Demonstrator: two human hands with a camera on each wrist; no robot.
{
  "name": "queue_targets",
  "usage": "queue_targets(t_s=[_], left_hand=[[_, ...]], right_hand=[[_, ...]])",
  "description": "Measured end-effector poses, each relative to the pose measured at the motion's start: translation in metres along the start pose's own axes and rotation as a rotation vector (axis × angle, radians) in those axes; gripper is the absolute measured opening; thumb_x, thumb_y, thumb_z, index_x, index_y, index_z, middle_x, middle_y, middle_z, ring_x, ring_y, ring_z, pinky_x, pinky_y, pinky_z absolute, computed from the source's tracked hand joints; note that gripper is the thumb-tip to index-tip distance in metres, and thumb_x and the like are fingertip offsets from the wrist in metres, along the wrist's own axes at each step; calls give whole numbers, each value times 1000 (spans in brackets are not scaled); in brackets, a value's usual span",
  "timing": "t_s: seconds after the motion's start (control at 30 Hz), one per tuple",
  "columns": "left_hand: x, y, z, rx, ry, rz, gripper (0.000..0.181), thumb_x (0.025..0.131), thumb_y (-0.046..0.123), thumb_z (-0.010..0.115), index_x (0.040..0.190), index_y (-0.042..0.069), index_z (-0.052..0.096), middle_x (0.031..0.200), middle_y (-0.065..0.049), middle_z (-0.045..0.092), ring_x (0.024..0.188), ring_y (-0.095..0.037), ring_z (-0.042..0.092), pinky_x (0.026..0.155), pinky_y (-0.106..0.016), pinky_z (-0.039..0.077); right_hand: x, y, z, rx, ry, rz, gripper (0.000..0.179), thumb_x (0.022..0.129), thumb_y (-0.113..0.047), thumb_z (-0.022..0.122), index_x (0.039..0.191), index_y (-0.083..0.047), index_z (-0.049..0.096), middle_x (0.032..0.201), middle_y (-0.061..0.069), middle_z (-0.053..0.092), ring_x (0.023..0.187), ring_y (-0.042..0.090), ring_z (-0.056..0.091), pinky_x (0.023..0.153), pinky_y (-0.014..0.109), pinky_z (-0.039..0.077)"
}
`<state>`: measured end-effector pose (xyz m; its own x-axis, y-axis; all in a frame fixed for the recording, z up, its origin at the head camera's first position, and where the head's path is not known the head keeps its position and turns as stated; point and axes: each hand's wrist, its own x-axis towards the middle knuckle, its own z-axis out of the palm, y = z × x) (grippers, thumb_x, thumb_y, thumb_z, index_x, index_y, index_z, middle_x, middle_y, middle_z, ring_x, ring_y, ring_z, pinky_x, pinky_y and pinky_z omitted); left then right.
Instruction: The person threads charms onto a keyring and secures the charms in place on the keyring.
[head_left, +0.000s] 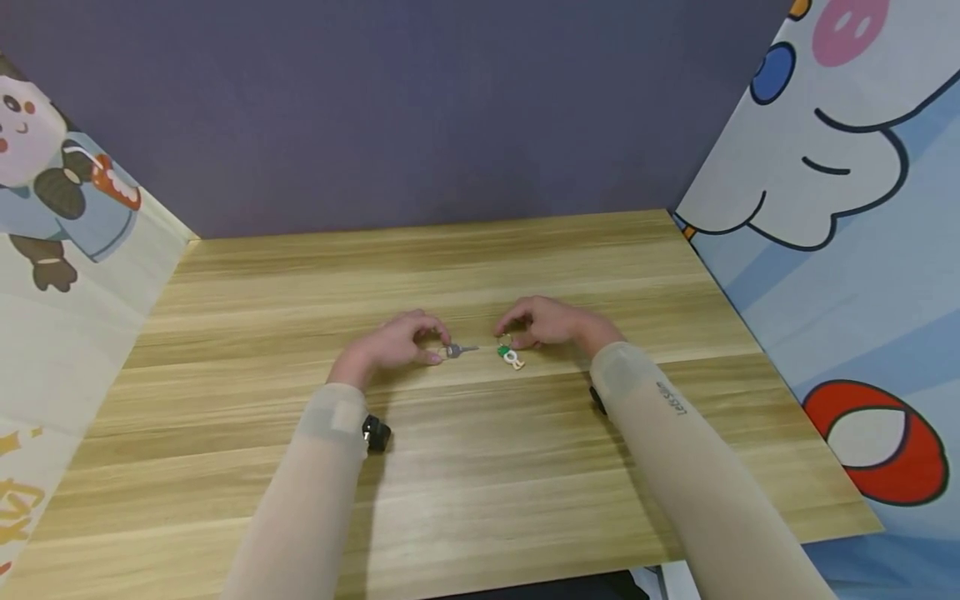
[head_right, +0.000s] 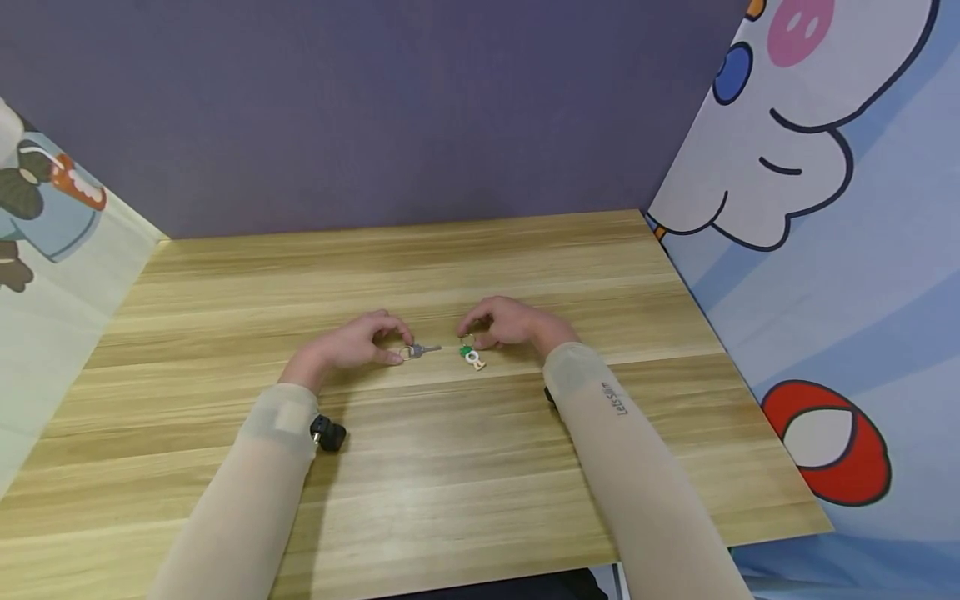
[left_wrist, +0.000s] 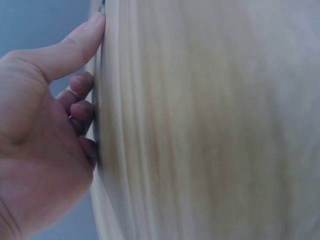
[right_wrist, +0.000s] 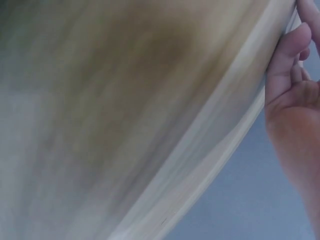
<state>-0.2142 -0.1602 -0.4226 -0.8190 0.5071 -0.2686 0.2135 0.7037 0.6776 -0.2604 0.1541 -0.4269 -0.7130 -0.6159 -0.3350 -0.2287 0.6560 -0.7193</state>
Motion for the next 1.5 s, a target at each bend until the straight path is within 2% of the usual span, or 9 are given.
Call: queue_targets(t_s=[0.2,0.4,0.6,0.7,0.97,1.2,1.5], left_hand=[[1,1,0,-7,4,-11,27,95,24,80,120,26,72,140,-7,60,137,-34,52,121,-64,35],[1,3,0,-13,-2,-10,27,94,22,81,119,24,72,140,-8,60,135,-34,53,121,-63,36],[1,5,0,-48,-3,3,26,94,19,81,117,19,70,140,-10,60,135,-35,53,121,-62,36],[1,5,0,-59,-3,0,25,93,18,80,115,18,68,141,-10,60,136,-36,52,122,-62,35],[1,3,1,-61,0,5,20,94,20,80,108,19,66,132,-8,60,130,-33,52,119,-62,35],[1,2,1,6,5,1,12,94,25,79,99,21,69,118,-5,58,119,-29,51,116,-64,29],[-1,3,2,22,6,-8,14,97,39,76,100,27,72,127,-4,59,128,-31,50,122,-70,21]], right_hand=[[0,-1,1,13,5,14,29,97,-10,77,126,-17,76,135,12,58,111,26,53,77,29,55],[-2,-3,1,22,1,21,28,97,-10,77,125,-16,74,135,12,57,113,26,52,76,28,54],[-1,-4,1,104,-10,39,25,97,-3,74,120,-10,68,108,9,54,86,20,52,68,27,48],[0,-3,2,129,-8,42,24,96,0,73,117,-9,66,102,7,51,78,18,50,65,27,46],[0,0,2,124,5,23,17,96,-1,74,109,-7,64,97,6,52,78,18,49,64,27,45],[0,2,2,112,3,23,13,96,0,74,104,-6,65,99,7,60,78,17,52,66,26,47],[0,3,3,113,11,19,12,96,0,74,103,-6,66,104,9,64,78,17,52,66,27,47]])
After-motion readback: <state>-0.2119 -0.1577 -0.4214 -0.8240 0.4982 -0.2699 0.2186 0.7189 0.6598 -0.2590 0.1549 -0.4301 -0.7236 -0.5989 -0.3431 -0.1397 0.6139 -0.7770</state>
